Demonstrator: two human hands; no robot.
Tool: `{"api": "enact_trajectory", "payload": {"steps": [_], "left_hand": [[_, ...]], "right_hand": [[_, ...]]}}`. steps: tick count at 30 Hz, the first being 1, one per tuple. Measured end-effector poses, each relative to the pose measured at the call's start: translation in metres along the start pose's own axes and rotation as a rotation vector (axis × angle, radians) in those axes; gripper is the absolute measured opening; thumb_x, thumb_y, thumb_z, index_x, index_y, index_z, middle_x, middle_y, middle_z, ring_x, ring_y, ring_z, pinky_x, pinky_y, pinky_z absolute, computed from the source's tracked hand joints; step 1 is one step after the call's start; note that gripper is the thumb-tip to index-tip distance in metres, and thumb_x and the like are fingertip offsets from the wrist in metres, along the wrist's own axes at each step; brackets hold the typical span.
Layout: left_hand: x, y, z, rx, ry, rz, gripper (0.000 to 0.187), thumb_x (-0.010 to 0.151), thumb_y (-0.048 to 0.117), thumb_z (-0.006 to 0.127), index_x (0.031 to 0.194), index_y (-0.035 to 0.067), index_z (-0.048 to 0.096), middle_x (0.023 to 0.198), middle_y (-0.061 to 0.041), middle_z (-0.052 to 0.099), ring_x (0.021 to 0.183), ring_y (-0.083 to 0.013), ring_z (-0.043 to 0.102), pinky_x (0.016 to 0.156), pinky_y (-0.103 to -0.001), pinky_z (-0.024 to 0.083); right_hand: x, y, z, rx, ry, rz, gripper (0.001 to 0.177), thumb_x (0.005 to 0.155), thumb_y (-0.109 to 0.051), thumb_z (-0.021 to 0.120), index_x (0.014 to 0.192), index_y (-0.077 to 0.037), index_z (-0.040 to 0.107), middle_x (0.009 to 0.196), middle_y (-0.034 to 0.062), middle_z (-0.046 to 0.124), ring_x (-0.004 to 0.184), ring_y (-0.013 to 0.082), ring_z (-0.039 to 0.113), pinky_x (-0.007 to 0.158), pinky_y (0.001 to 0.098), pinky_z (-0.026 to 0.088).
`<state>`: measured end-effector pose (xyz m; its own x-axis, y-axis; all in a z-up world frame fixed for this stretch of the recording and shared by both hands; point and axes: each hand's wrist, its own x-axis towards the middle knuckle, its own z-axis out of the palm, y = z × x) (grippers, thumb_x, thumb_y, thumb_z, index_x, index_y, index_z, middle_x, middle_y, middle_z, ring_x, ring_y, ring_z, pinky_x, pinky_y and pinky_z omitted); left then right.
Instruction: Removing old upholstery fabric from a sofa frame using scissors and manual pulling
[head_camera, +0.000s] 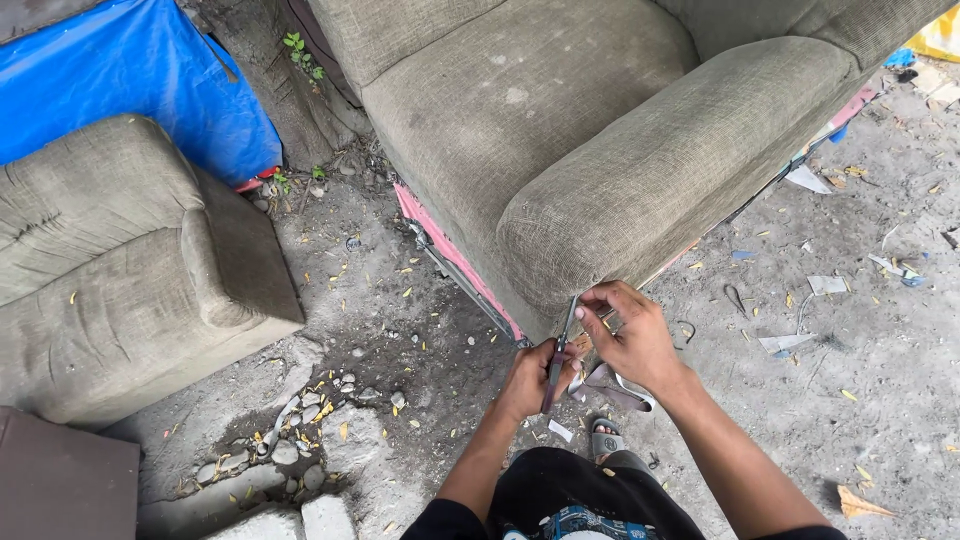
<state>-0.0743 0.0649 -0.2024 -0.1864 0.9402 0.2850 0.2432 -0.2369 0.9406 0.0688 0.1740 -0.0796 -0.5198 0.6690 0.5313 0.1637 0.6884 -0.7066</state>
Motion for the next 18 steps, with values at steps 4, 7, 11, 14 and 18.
{"api": "enact_trajectory", "payload": {"steps": [4, 7, 11, 14, 18], "left_hand": [[-0.007, 0.008, 0.002, -0.03, -0.008, -0.08, 0.017, 0.091, 0.014, 0.077, 0.104, 0.003, 0.076, 0.057, -0.01, 0.068, 0.053, -0.0254, 0.066, 0.055, -0.033, 0.05], [-0.016, 0.004, 0.006, -0.075, -0.016, -0.063, 0.013, 0.092, 0.014, 0.077, 0.101, 0.004, 0.077, 0.058, -0.01, 0.068, 0.052, -0.0245, 0.067, 0.053, -0.032, 0.05], [-0.026, -0.003, -0.006, -0.047, -0.024, -0.039, 0.016, 0.092, 0.008, 0.074, 0.104, -0.002, 0.076, 0.065, -0.019, 0.07, 0.057, -0.0294, 0.068, 0.056, -0.036, 0.051], [-0.032, 0.007, -0.018, -0.052, -0.072, -0.061, 0.022, 0.093, 0.009, 0.072, 0.11, -0.005, 0.074, 0.077, -0.021, 0.075, 0.068, -0.0345, 0.072, 0.063, -0.041, 0.055], [-0.03, 0.032, -0.032, -0.028, -0.133, -0.028, 0.027, 0.091, 0.007, 0.07, 0.115, -0.007, 0.07, 0.092, -0.022, 0.079, 0.083, -0.041, 0.076, 0.072, -0.046, 0.059]], "right_hand": [[-0.006, 0.009, 0.005, 0.014, 0.036, 0.017, 0.015, 0.088, -0.01, 0.082, 0.101, -0.005, 0.075, 0.083, 0.0133, 0.072, 0.074, 0.0311, 0.073, 0.07, 0.0397, 0.058], [-0.011, 0.014, 0.005, 0.006, 0.07, 0.025, 0.016, 0.087, -0.012, 0.085, 0.099, -0.005, 0.076, 0.082, 0.0118, 0.073, 0.072, 0.0283, 0.074, 0.069, 0.0371, 0.058], [-0.004, -0.001, 0.002, -0.065, 0.077, 0.015, 0.021, 0.087, -0.017, 0.086, 0.098, -0.004, 0.075, 0.08, 0.0141, 0.073, 0.07, 0.031, 0.074, 0.066, 0.0387, 0.059], [0.003, -0.004, 0.002, -0.169, 0.06, 0.005, 0.024, 0.09, -0.021, 0.085, 0.093, 0.0, 0.074, 0.076, 0.0155, 0.072, 0.066, 0.0333, 0.073, 0.062, 0.0407, 0.058], [0.012, -0.015, -0.007, -0.345, -0.104, -0.015, 0.02, 0.098, -0.02, 0.073, 0.088, -0.003, 0.075, 0.075, 0.0142, 0.072, 0.066, 0.0333, 0.074, 0.058, 0.0392, 0.058]]}}
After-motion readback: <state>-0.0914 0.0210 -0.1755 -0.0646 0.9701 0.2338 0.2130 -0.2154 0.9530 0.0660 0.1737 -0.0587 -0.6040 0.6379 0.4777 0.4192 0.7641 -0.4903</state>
